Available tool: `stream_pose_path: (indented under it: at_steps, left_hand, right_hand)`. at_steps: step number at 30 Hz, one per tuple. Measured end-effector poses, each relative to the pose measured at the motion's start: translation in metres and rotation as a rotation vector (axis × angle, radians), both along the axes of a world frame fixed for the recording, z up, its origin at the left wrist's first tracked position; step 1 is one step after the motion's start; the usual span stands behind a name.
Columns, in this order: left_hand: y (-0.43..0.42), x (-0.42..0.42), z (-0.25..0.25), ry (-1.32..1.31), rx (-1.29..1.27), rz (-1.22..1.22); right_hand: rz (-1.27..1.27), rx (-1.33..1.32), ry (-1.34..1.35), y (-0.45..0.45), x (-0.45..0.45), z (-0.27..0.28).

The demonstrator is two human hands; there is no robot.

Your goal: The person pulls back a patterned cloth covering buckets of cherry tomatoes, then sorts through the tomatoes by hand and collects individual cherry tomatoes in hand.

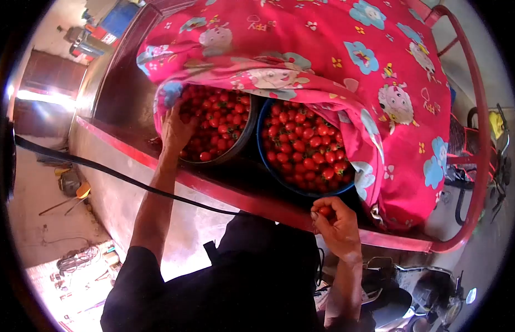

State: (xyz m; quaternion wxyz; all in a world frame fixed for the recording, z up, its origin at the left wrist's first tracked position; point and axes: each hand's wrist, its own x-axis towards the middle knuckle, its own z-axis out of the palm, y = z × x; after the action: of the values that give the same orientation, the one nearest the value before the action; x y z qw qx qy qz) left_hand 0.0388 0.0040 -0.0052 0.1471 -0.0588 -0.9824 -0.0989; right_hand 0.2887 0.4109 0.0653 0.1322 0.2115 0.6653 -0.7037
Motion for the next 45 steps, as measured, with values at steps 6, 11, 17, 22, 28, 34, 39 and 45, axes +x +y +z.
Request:
stream_pose_path:
  at_steps: [6, 11, 17, 22, 28, 34, 39, 45]
  left_hand:
    - [0.022, -0.005, 0.016, -0.302, 0.494, -0.059]
    - [0.005, -0.021, 0.008, 0.122, -0.141, -0.254]
    - [0.034, -0.003, 0.041, -0.163, 0.138, -0.192]
    - [0.051, -0.01, 0.044, 0.035, 0.126, -0.366]
    - [0.131, 0.006, 0.082, -0.08, 0.326, -0.425]
    - [0.172, -0.01, 0.071, -0.019, 0.325, -0.631]
    - [0.223, -0.01, 0.074, -0.051, 0.34, -0.888]
    - [0.289, -0.003, 0.062, 0.026, 0.302, -1.063]
  right_hand:
    - [0.024, -0.015, 0.033, 0.002, 0.006, -0.008]
    - [0.003, 0.073, 0.059, 0.021, 0.022, -0.006]
    - [-0.172, 0.723, 0.07, 0.085, 0.043, -0.002]
    - [-0.078, 1.044, 0.179, 0.108, 0.038, -0.014]
    - [0.135, 1.204, 0.161, 0.121, 0.027, -0.025]
    - [0.009, 1.135, 0.097, 0.122, 0.032, -0.013]
    - [-0.118, 1.148, 0.08, 0.112, 0.037, -0.015]
    - [-0.322, 1.261, 0.14, 0.122, 0.064, -0.006]
